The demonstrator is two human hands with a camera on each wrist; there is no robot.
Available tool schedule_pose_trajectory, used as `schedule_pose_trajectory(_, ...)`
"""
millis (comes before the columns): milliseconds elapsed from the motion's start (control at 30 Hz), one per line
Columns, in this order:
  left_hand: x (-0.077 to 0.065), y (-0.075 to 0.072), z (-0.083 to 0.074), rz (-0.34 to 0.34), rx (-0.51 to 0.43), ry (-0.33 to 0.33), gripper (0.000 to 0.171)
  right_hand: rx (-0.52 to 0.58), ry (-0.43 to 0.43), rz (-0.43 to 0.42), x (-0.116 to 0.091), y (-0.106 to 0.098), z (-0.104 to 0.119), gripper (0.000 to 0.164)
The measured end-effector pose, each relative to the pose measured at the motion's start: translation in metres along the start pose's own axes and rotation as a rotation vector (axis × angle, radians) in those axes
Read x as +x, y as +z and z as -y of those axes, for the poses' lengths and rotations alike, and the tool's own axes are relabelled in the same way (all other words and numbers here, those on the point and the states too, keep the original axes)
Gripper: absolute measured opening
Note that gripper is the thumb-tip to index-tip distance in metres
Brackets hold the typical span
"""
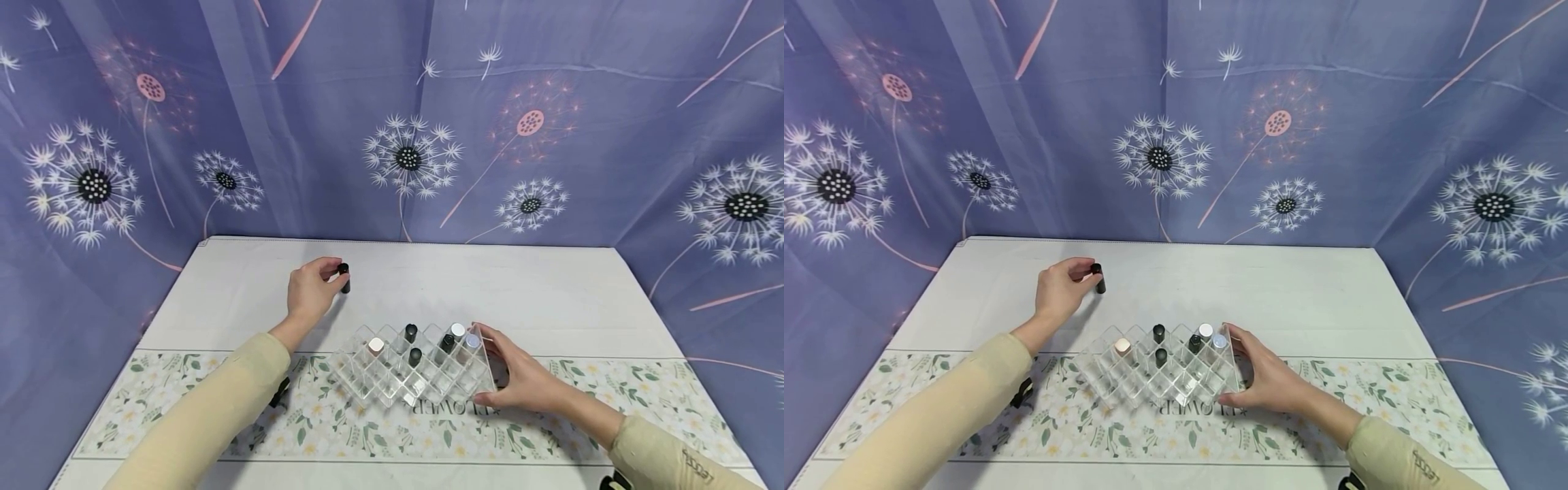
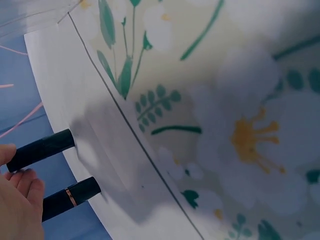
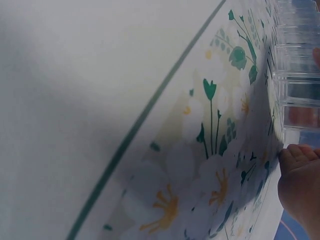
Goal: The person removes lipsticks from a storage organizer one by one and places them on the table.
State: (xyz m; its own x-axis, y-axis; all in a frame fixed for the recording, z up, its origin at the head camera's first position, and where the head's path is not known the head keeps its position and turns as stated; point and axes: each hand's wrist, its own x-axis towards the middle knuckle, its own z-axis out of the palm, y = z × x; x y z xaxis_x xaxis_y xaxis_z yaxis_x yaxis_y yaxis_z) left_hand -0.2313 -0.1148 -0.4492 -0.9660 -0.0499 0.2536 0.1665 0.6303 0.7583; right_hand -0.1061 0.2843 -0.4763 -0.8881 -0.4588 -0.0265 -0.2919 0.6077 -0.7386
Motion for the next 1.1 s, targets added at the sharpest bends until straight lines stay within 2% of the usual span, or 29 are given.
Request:
schedule_pose_trajectory(333, 0.002, -0.004, -0.002, 0.013, 0.004, 0.013, 0.035, -0.025, -0.013, 0.002, 0.001, 0.0, 0.0, 0.125)
schedule_pose_trajectory(533, 0.003, -0.012, -0.008, 0.029, 0.009, 0.034, 0.041, -0.043, -0.028, 0.001, 0.001, 0.0, -0.001, 0.125)
schedule_pose_trajectory(767, 0.004, -0.024, -0.019, 0.029, 0.021, 0.07, 0.044, -0.035, -0.009, 0.001, 0.001, 0.0, 0.0, 0.125)
schedule_pose_trajectory(933, 0.005, -0.029, -0.022, 0.027, 0.034, 0.076, 0.045, -0.054, -0.031, 0.003, 0.001, 0.0, -0.001, 0.125)
schedule_pose_trajectory(1100, 0.003, -0.035, -0.026, 0.055, 0.051, 0.08, 0.048, -0.052, -0.036, 0.005, 0.001, 0.0, 0.001, 0.125)
